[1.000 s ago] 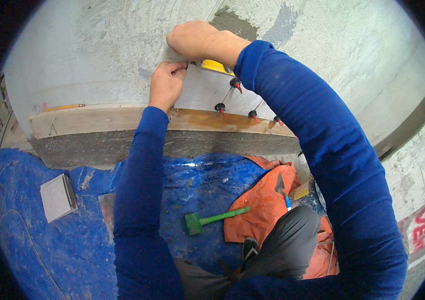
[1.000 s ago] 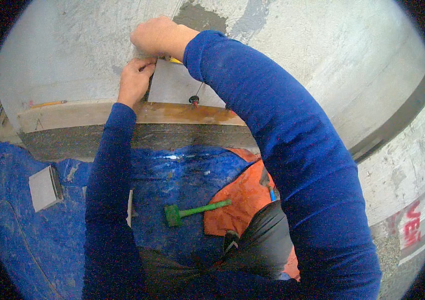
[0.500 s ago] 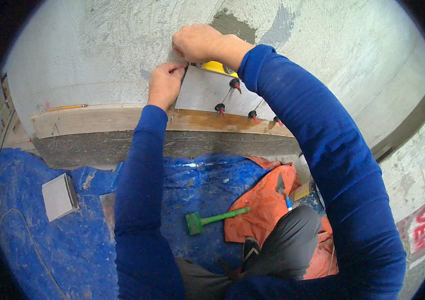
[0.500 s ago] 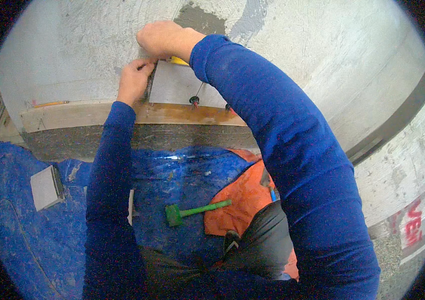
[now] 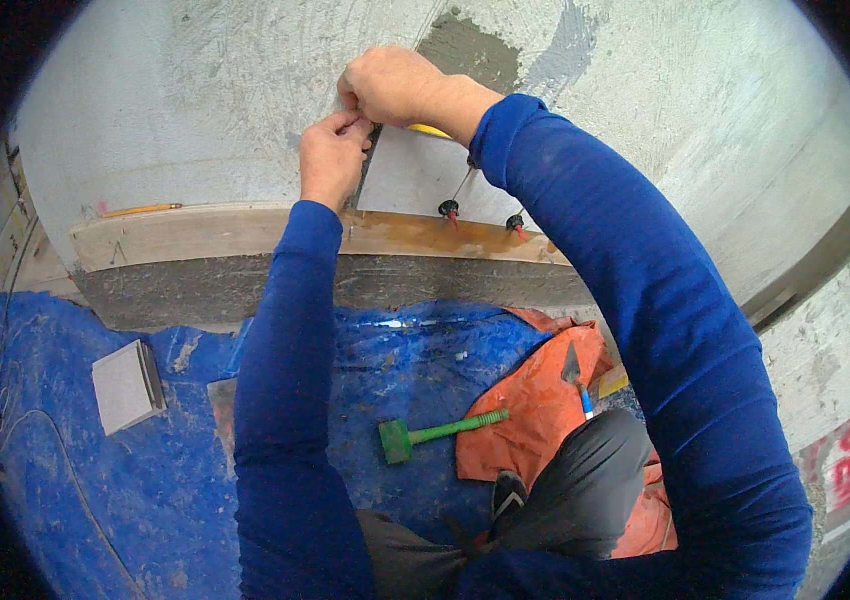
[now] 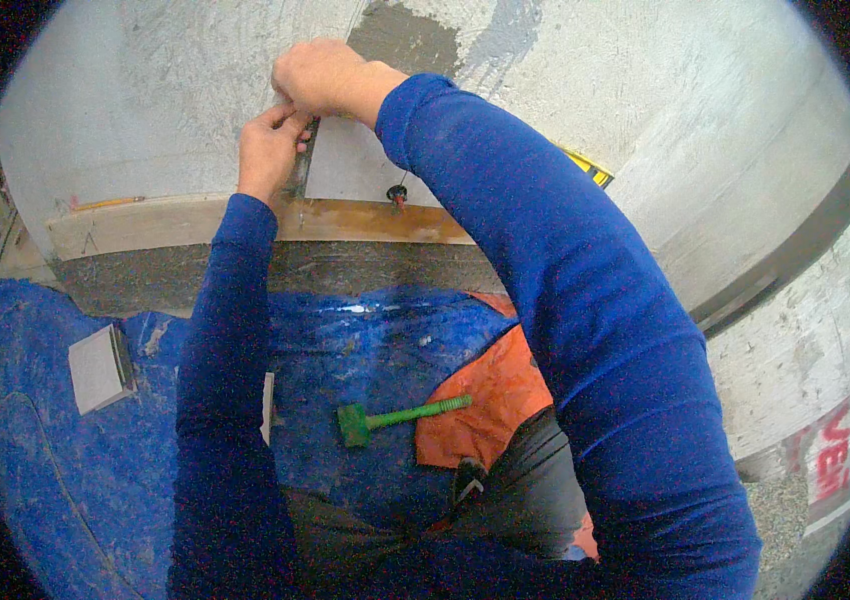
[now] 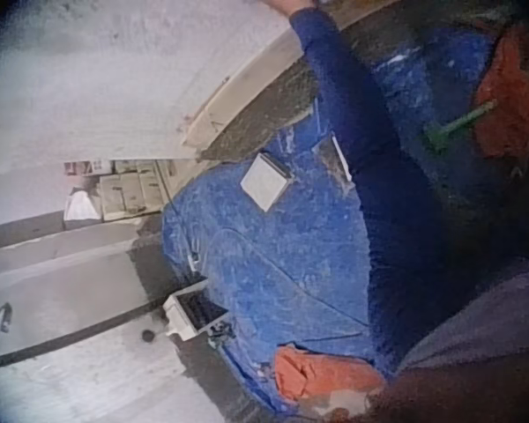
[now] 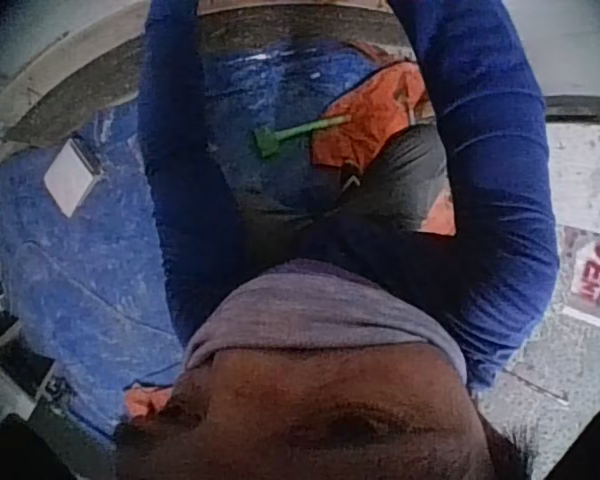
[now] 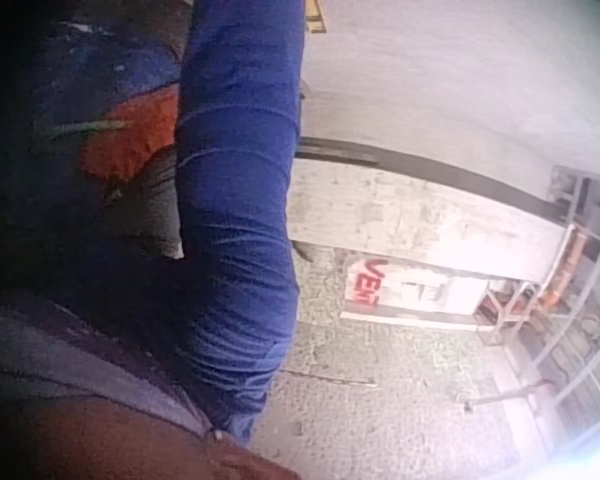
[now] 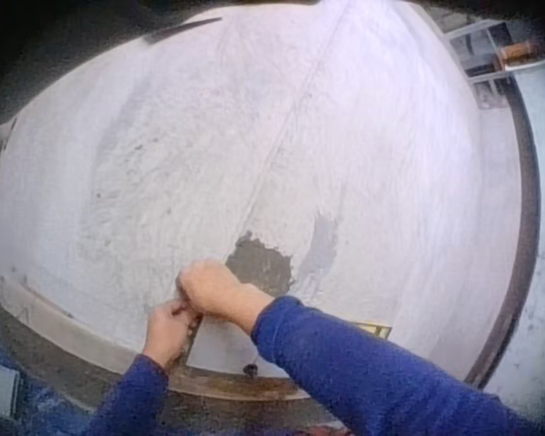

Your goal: The person installs white wall tiles using tile leveling clips and a spirit level. They tap the tiles with a rubber mallet to seat them, adjust the clips, and use a sponge to clean excess adhesive from the joints.

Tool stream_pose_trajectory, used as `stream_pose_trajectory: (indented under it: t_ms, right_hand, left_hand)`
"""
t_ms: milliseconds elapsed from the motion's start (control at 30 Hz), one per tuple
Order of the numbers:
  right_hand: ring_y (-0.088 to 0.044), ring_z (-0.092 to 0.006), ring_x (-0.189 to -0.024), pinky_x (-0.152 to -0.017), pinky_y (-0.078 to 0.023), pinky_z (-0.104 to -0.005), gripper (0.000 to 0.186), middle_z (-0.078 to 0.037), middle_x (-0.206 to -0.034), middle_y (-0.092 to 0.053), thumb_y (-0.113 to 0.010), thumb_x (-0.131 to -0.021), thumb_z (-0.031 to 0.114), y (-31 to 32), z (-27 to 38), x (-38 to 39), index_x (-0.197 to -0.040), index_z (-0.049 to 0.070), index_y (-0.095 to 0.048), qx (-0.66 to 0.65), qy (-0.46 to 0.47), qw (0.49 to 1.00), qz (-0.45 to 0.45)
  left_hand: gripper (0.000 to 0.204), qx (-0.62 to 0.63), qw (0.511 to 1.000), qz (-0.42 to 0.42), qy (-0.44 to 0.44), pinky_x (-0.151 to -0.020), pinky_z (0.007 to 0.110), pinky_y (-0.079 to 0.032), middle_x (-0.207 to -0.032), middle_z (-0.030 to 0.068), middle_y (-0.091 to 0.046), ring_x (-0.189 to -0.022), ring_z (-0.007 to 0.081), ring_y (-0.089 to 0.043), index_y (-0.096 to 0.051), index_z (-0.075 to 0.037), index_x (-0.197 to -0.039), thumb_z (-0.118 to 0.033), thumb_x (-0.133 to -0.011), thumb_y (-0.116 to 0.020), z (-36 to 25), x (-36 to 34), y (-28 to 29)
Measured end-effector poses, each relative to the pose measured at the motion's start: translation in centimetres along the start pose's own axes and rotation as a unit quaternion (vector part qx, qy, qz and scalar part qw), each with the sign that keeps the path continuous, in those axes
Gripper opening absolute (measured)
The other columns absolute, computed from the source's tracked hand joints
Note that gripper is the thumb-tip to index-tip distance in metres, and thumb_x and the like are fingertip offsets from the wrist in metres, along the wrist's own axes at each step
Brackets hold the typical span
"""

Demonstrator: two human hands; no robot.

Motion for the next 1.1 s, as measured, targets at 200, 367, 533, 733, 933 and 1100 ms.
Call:
stream_pose_trajectory:
  t_ms: [200, 367, 533, 733, 933, 1100]
  right_hand:
    - [-0.073, -0.037, -0.087, -0.077, -0.058, -0.0459, 0.024, -0.02, -0.089, -0.073, -0.075, -0.072, 0.018, -0.7, -0.2, 0.0, -0.092, 0.006, -0.076, -0.014, -0.007, 1.0, 0.001]
    - [-0.072, -0.0364, -0.088, -0.079, -0.057, -0.0462, 0.022, -0.018, -0.09, -0.074, -0.073, -0.073, 0.014, -1.2, -0.2, -0.4, -0.093, 0.008, -0.076, -0.022, -0.024, 0.999, 0.011]
    - [-0.072, -0.0381, -0.09, -0.081, -0.057, -0.0475, 0.02, -0.02, -0.092, -0.073, -0.07, -0.075, 0.012, -0.8, -0.8, -0.2, -0.094, 0.006, -0.075, -0.058, -0.024, 0.998, -0.009]
    - [-0.071, -0.0392, -0.091, -0.081, -0.056, -0.0479, 0.018, -0.022, -0.093, -0.073, -0.064, -0.079, 0.009, -0.6, -1.0, -0.1, -0.093, 0.004, -0.074, -0.041, -0.006, 0.999, -0.006]
    - [-0.07, -0.0373, -0.093, -0.08, -0.055, -0.0471, 0.02, -0.02, -0.095, -0.073, -0.063, -0.08, 0.01, -0.7, -1.2, -1.0, -0.096, 0.007, -0.075, -0.016, -0.037, 0.999, 0.018]
    - [-0.071, -0.0375, -0.092, -0.079, -0.055, -0.0465, 0.018, -0.02, -0.093, -0.073, -0.063, -0.079, 0.008, -0.1, -1.1, -0.7, -0.093, 0.006, -0.075, -0.036, -0.043, 0.998, 0.013]
  left_hand:
    - [0.025, 0.023, 0.999, 0.035, 0.026, -0.067, 0.025, -0.051, -0.087, 0.0057, -0.072, -0.077, 0.0108, -0.064, -0.073, 0.004, -0.107, -0.016, -0.094, -0.066, 0.8, -0.3, -0.2]
    - [0.028, -0.021, 0.999, 0.03, 0.002, -0.069, 0.027, -0.052, -0.09, 0.0069, -0.073, -0.079, 0.0125, -0.065, -0.074, 0.003, -0.107, -0.02, -0.093, -0.069, 1.1, -0.5, 0.1]
    - [0.028, -0.08, 0.99, -0.104, -0.047, -0.074, 0.04, -0.054, -0.083, 0.0176, -0.073, -0.077, 0.0297, -0.07, -0.075, 0.0, -0.096, -0.026, -0.088, -0.07, 0.6, -0.9, 3.8]
    - [0.029, -0.277, 0.82, -0.5, -0.036, -0.092, 0.046, -0.049, -0.106, 0.0222, -0.065, -0.104, 0.0375, -0.062, -0.064, 0.003, -0.105, -0.022, -0.091, -0.065, 1.1, 0.9, 22.1]
    - [0.058, -0.448, 0.777, -0.43, 0.105, -0.096, 0.051, -0.048, -0.116, 0.0278, -0.063, -0.112, 0.0427, -0.059, -0.065, 0.008, -0.113, -0.044, -0.09, -0.066, 3.1, 2.1, 32.2]
    - [0.054, -0.521, 0.708, -0.473, 0.065, -0.095, 0.052, -0.049, -0.118, 0.0261, -0.06, -0.111, 0.0423, -0.058, -0.067, 0.003, -0.116, -0.043, -0.088, -0.068, 2.4, 2.8, 30.6]
Point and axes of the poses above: each hand's wrist, its own x-axis away from the middle knuckle, its own y-axis out of the back of the hand, z = x × y, the point moved 7 cm from there along -x, towards the middle knuckle
